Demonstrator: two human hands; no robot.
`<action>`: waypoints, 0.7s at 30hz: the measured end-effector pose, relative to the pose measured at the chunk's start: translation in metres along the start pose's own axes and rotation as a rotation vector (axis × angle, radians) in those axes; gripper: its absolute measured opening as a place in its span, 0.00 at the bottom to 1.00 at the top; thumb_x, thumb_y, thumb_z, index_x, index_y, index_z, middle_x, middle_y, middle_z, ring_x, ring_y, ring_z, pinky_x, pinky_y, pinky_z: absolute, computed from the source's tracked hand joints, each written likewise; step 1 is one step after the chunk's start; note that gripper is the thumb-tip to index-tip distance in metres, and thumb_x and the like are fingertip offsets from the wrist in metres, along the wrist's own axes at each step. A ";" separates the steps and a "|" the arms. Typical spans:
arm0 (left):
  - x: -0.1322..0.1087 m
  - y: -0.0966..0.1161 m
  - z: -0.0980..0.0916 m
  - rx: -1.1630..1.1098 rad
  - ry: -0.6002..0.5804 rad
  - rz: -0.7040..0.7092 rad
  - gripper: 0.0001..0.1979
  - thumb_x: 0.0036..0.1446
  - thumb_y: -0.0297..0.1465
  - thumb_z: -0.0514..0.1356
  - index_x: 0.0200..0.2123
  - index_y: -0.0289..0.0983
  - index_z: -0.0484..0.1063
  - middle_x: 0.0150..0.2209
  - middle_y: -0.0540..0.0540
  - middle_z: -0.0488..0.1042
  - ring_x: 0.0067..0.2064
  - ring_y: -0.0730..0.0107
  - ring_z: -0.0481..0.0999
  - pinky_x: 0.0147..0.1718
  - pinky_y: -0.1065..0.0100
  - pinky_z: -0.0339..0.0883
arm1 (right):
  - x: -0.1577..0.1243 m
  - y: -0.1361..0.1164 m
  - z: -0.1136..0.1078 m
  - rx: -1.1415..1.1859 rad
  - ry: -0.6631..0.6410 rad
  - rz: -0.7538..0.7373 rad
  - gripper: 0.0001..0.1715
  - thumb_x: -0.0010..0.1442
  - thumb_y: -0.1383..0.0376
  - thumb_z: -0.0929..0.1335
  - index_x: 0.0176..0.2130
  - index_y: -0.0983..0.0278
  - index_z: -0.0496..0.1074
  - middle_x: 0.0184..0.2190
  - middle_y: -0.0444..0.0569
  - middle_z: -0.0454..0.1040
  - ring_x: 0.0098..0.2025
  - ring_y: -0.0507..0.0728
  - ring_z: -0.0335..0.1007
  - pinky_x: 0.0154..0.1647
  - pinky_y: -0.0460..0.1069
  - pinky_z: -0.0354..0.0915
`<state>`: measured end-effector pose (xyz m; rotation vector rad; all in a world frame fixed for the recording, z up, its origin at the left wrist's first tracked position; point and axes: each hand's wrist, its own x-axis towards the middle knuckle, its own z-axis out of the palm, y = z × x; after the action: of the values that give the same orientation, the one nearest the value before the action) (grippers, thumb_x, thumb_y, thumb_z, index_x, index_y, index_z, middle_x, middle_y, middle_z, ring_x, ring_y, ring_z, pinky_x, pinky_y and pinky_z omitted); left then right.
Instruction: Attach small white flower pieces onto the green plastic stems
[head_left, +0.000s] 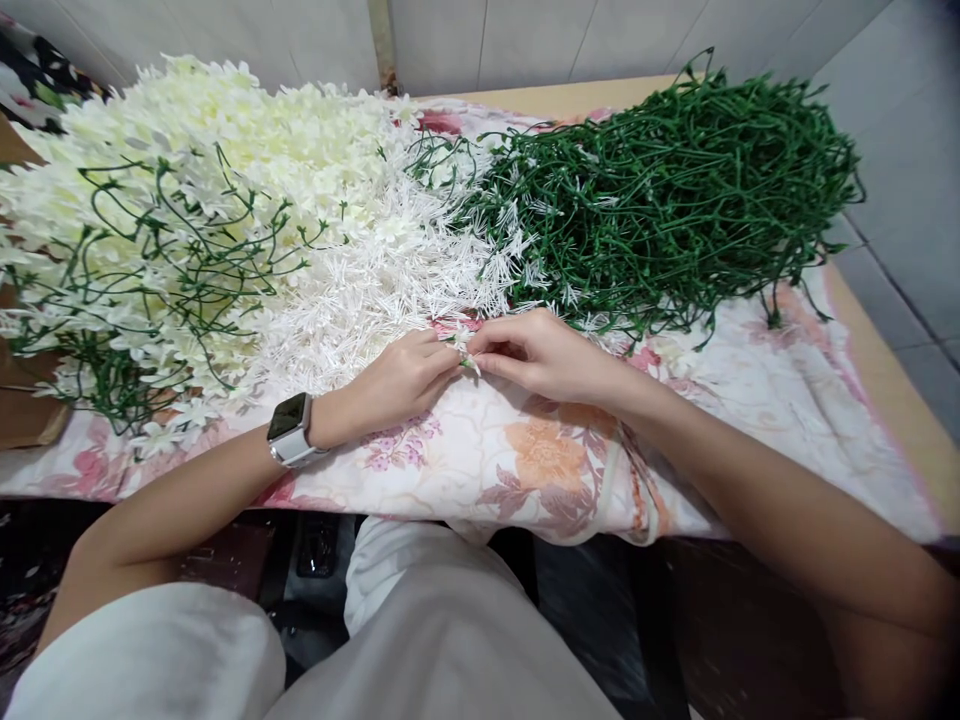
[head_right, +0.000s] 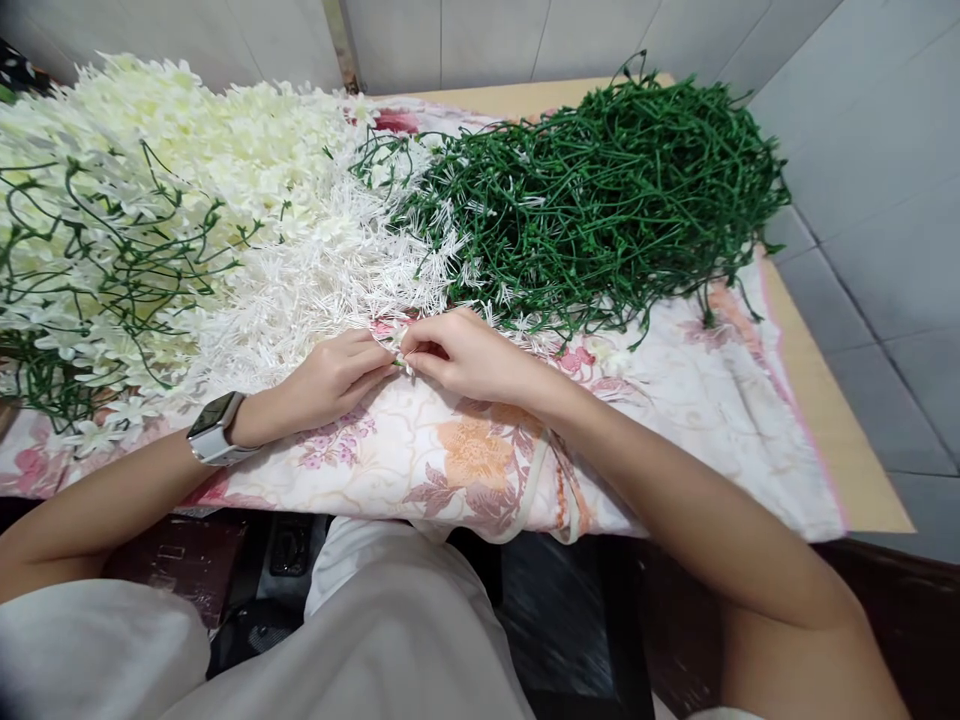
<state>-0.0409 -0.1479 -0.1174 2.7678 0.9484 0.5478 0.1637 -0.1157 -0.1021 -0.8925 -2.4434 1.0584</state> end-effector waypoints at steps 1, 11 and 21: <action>0.000 0.000 0.000 -0.001 -0.002 0.005 0.12 0.64 0.28 0.49 0.28 0.35 0.65 0.25 0.47 0.68 0.30 0.69 0.64 0.31 0.69 0.59 | 0.000 0.000 -0.001 -0.010 -0.003 -0.001 0.10 0.58 0.69 0.63 0.32 0.68 0.74 0.25 0.45 0.73 0.27 0.49 0.64 0.31 0.44 0.56; -0.001 0.001 0.002 0.042 0.023 0.064 0.11 0.64 0.26 0.48 0.29 0.35 0.64 0.26 0.46 0.69 0.30 0.69 0.64 0.32 0.69 0.60 | 0.000 0.003 0.004 -0.010 0.038 -0.046 0.09 0.56 0.70 0.63 0.30 0.68 0.73 0.22 0.43 0.71 0.24 0.47 0.61 0.29 0.43 0.55; -0.003 0.004 0.008 0.102 0.069 0.032 0.10 0.64 0.26 0.48 0.33 0.35 0.66 0.27 0.46 0.71 0.30 0.68 0.66 0.31 0.68 0.62 | 0.001 0.009 0.007 0.077 0.043 0.006 0.09 0.56 0.68 0.64 0.30 0.69 0.74 0.21 0.42 0.69 0.23 0.47 0.58 0.27 0.44 0.54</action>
<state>-0.0373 -0.1533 -0.1246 2.8759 0.9742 0.6200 0.1633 -0.1143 -0.1140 -0.8895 -2.3503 1.1157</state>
